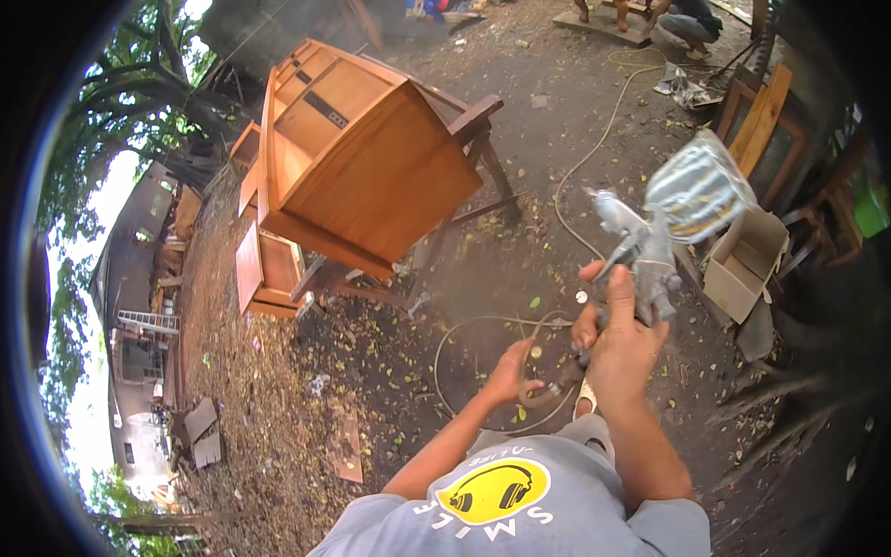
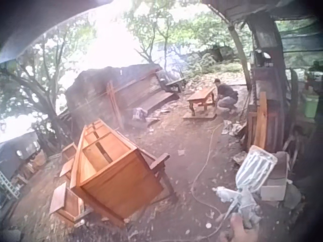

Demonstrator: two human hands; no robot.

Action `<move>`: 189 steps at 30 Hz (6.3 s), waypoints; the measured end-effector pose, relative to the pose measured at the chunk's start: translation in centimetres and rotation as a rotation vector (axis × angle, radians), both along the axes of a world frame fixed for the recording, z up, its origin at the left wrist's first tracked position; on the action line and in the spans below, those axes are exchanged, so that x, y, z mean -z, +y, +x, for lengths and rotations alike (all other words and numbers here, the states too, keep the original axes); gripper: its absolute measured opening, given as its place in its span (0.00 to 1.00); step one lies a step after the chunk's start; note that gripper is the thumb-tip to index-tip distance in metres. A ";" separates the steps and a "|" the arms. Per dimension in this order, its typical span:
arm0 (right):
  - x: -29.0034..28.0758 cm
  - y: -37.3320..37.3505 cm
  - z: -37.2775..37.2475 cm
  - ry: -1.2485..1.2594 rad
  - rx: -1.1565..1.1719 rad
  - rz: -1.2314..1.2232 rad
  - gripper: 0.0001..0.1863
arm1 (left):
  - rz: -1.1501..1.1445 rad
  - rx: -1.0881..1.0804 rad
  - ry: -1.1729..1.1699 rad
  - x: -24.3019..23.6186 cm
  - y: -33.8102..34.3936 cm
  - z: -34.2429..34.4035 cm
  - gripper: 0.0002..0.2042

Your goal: The person pours liquid into a spray gun and applies a finish to a large wooden boat and several smaller wooden furniture pieces. The person moves around the items to cover multiple surfaces with the spray gun.

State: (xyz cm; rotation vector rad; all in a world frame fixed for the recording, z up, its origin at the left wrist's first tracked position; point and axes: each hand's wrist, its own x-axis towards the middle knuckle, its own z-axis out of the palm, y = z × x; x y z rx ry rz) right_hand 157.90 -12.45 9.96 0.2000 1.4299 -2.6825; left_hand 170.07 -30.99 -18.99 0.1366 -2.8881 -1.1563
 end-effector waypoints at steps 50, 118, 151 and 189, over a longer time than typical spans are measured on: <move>-8.1 -34.2 23.8 0.615 0.190 0.469 0.18 | 0.205 -0.689 1.096 -30.5 -56.3 56.6 0.21; -28.3 -100.4 8.3 0.150 0.503 1.033 0.15 | 1.696 0.292 0.523 -20.9 -125.1 24.7 0.29; -24.0 -143.4 -21.5 0.522 0.152 0.757 0.13 | 1.657 -0.174 0.323 -17.8 -128.8 25.6 0.29; -6.5 -87.2 31.5 0.058 1.406 1.510 0.16 | 1.557 0.148 -0.194 -13.7 -131.4 34.0 0.27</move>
